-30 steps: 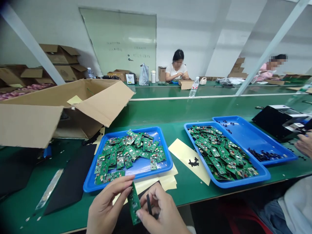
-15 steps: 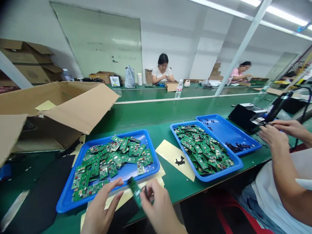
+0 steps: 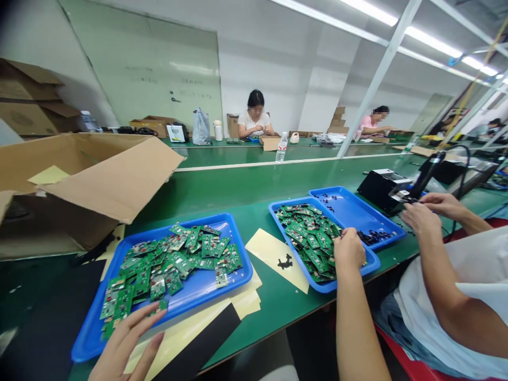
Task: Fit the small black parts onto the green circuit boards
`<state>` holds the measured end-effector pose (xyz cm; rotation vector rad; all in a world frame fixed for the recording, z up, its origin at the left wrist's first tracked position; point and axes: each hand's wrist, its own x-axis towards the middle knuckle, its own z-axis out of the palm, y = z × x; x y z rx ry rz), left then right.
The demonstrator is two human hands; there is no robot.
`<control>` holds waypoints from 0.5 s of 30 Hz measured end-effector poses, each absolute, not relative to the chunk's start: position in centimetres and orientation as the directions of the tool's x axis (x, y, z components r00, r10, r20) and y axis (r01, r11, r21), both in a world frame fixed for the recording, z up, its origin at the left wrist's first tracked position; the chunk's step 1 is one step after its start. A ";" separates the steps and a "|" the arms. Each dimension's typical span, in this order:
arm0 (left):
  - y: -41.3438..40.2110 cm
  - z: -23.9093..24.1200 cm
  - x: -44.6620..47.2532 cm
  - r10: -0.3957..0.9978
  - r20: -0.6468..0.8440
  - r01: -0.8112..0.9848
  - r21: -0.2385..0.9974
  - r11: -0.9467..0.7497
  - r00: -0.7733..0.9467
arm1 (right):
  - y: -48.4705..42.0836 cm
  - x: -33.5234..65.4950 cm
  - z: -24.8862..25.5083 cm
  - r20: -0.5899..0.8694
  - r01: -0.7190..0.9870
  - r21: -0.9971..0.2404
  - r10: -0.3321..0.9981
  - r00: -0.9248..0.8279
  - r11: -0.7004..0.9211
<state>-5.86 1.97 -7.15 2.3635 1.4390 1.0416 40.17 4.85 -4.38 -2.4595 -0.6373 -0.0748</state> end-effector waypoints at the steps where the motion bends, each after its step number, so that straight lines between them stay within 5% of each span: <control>1: 1.7 -7.2 -5.6 0.849 0.471 0.701 0.521 -0.486 0.239 | 4.8 40.2 -4.3 0.190 0.462 -0.526 0.431 0.882 -0.713; 7: 0.3 -7.1 -4.4 0.906 0.397 0.689 0.616 -0.381 0.145 | 2.7 39.0 -2.3 0.257 0.556 -0.595 0.519 0.815 -0.580; 15: 3.7 -5.3 -5.0 0.921 0.357 0.867 0.396 -0.303 0.159 | 0.5 27.6 -4.0 0.247 0.503 -0.864 0.849 0.467 -0.025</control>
